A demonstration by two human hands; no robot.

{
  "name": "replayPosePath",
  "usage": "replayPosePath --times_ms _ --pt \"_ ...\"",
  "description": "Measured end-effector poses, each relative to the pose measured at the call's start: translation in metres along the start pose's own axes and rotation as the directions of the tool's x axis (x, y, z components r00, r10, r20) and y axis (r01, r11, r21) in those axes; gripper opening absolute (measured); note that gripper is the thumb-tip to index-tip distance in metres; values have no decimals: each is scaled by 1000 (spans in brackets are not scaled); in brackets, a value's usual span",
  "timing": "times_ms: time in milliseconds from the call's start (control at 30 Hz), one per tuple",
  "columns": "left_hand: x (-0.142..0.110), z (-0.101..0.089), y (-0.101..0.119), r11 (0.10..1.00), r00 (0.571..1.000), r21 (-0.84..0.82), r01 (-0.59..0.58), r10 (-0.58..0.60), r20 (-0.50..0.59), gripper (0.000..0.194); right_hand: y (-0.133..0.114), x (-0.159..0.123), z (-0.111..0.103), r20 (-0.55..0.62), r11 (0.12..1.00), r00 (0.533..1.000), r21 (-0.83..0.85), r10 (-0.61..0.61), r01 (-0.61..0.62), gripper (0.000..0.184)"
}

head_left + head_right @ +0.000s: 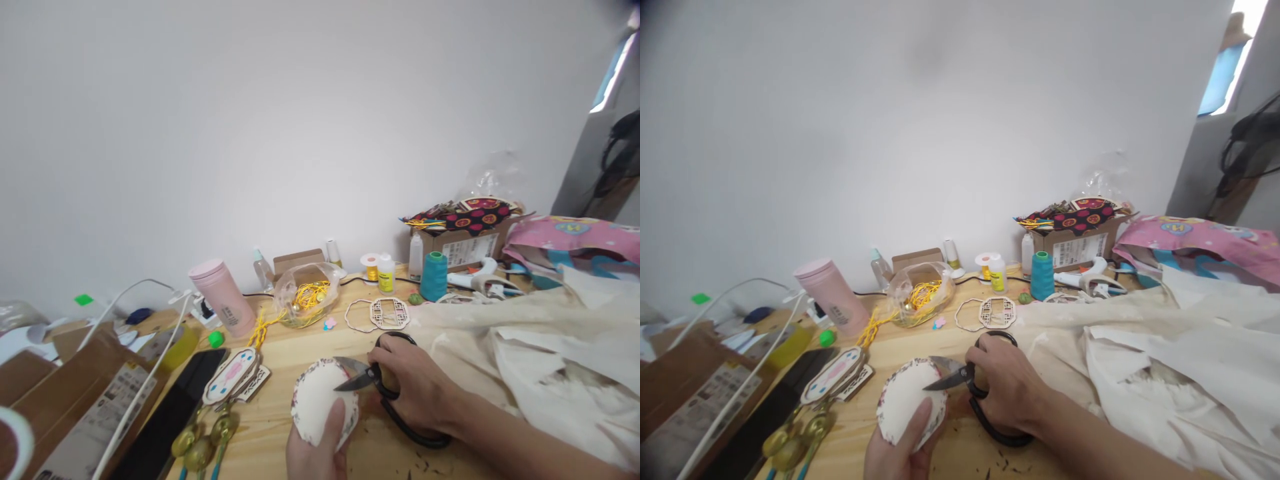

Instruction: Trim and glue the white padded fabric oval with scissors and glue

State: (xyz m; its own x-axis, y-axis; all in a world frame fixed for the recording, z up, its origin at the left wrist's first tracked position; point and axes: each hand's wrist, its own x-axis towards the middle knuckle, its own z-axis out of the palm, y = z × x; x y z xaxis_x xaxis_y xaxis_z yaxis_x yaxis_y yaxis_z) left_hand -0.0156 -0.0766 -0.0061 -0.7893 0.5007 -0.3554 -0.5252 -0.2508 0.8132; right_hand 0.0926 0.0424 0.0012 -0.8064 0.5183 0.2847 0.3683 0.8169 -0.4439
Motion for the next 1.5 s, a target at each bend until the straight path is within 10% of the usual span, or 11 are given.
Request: replayPosePath --times_ms 733,933,1133,1500 --pt "-5 0 3 999 997 31 32 -34 63 68 3 1 -6 -1 999 1000 -46 -21 21 14" --pt "-5 -12 -1 970 999 243 -11 21 -38 47 22 6 -13 -126 970 975 -133 185 -202 22" --pt "-1 -4 0 1000 998 -13 3 -2 59 64 5 4 -7 -47 998 999 -56 -13 10 20" --pt "5 -13 -7 982 998 180 -61 59 17 60 12 3 -6 -42 997 999 -76 15 -18 16"
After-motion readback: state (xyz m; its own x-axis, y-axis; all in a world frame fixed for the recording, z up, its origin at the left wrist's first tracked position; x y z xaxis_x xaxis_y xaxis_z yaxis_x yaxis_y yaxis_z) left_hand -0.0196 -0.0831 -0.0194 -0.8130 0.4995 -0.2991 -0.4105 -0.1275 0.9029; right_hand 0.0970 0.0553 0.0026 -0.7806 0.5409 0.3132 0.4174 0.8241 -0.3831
